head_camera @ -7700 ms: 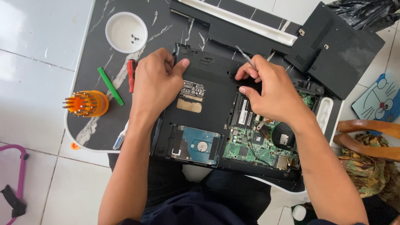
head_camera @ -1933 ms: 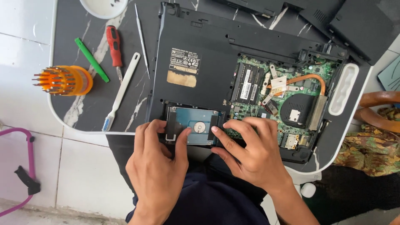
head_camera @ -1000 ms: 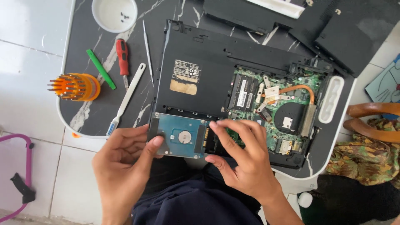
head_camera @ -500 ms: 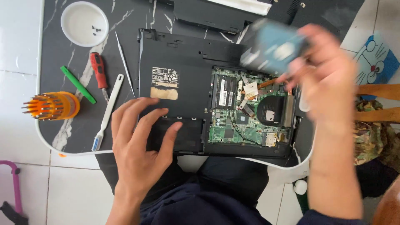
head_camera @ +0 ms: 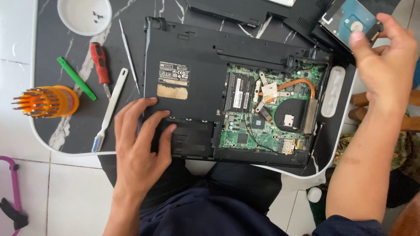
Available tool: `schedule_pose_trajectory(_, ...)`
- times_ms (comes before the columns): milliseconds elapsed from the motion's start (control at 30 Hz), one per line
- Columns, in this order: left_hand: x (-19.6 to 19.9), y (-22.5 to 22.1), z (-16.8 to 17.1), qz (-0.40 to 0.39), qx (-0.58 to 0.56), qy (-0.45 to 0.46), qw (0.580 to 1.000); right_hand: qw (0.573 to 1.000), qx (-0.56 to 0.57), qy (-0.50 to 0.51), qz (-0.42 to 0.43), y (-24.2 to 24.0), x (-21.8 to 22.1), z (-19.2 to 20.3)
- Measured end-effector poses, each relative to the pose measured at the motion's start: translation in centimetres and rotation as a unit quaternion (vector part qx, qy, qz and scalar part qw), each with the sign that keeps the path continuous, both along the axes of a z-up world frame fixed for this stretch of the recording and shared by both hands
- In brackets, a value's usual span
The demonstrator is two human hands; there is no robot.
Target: Disassembling a laptop by removing the battery, back cover, and hard drive, followed by cleaning the internal components with a brush.
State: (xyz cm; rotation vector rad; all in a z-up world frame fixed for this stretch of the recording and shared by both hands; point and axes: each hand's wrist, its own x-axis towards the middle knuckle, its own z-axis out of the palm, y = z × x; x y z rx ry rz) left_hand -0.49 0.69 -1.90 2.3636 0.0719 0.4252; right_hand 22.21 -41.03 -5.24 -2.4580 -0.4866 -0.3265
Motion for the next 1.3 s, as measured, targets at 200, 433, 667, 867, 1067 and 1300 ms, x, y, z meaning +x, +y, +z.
schedule_pose_trajectory(200, 0.5, 0.5, 0.9, -0.009, 0.042, -0.007, 0.999, 0.994, -0.108, -0.017, -0.026, 1.7, -1.0, 0.0)
schedule_pose_trajectory(433, 2.0, 2.0, 1.1, -0.106, 0.133, -0.057, 0.984, 0.991, -0.115, -0.069, 0.014, 1.7, -1.9, 0.1)
schedule_pose_trajectory(667, 1.9, 1.9, 0.7, -0.084, 0.223, -0.104, 0.966, 0.990, -0.090, -0.102, 0.035, 2.8, -5.1, 1.7)
schedule_pose_trajectory(867, 1.5, 0.6, 1.0, -0.077, 0.165, -0.080, 0.980, 0.994, -0.017, -0.110, 0.003, 5.7, -12.5, 2.4)
schedule_pose_trajectory(1067, 0.8, -2.1, 0.0, -0.035, 0.088, -0.030, 0.995, 0.994, -0.031, -0.069, -0.080, 9.3, -19.9, 2.6)
schedule_pose_trajectory(1300, 0.6, -2.0, -0.5, -0.015, 0.097, -0.015, 0.995, 0.981, 0.056, -0.068, -0.174, 7.8, -20.7, 0.4)
